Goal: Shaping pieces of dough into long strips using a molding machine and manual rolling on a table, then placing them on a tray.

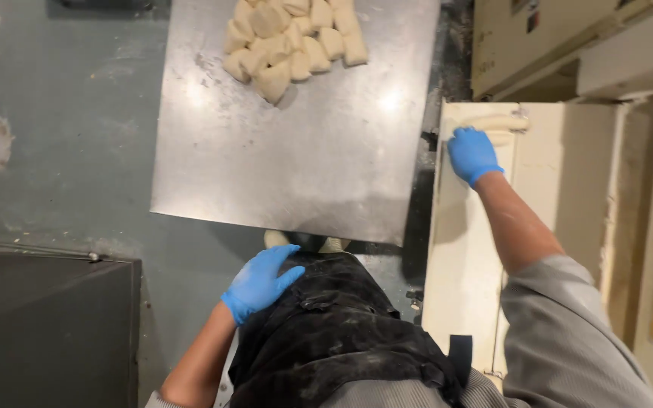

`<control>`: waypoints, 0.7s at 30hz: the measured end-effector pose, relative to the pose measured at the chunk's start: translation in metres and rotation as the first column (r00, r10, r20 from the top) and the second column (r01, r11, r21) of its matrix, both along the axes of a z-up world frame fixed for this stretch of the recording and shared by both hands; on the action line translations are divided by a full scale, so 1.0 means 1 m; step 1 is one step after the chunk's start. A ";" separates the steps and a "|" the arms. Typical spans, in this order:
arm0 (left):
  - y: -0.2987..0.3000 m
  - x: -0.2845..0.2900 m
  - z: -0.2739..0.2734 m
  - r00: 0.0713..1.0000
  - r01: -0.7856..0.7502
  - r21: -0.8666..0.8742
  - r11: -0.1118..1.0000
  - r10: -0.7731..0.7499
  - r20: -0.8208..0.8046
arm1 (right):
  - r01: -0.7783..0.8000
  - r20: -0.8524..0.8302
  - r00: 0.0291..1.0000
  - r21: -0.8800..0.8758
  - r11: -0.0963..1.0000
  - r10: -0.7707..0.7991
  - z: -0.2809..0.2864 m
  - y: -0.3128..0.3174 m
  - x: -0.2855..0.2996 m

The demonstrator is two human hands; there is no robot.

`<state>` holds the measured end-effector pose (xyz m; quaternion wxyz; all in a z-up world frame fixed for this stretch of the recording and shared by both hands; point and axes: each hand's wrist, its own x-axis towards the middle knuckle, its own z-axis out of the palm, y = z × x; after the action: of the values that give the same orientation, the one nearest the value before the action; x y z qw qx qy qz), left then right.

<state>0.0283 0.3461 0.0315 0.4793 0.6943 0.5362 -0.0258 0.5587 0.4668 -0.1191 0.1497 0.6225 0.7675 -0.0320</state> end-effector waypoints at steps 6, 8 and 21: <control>0.045 -0.010 -0.023 0.981 0.147 0.111 0.983 -0.159 0.107 | 0.347 -0.519 0.819 0.108 0.932 -0.245 0.007 -0.032 0.030; 0.057 -0.016 -0.034 0.960 0.193 0.189 0.963 -0.225 0.166 | 0.560 -0.766 0.585 0.142 0.817 -0.268 0.033 -0.036 0.022; 0.123 0.009 -0.069 0.796 0.508 0.187 0.841 -0.542 0.270 | 0.332 -0.892 -0.102 -0.448 0.830 -0.440 0.071 0.037 -0.286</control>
<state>0.0377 0.4689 -0.0376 0.4945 0.8350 0.2405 -0.0195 0.2722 0.5037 -0.0482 -0.4095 0.6102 0.4346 -0.5207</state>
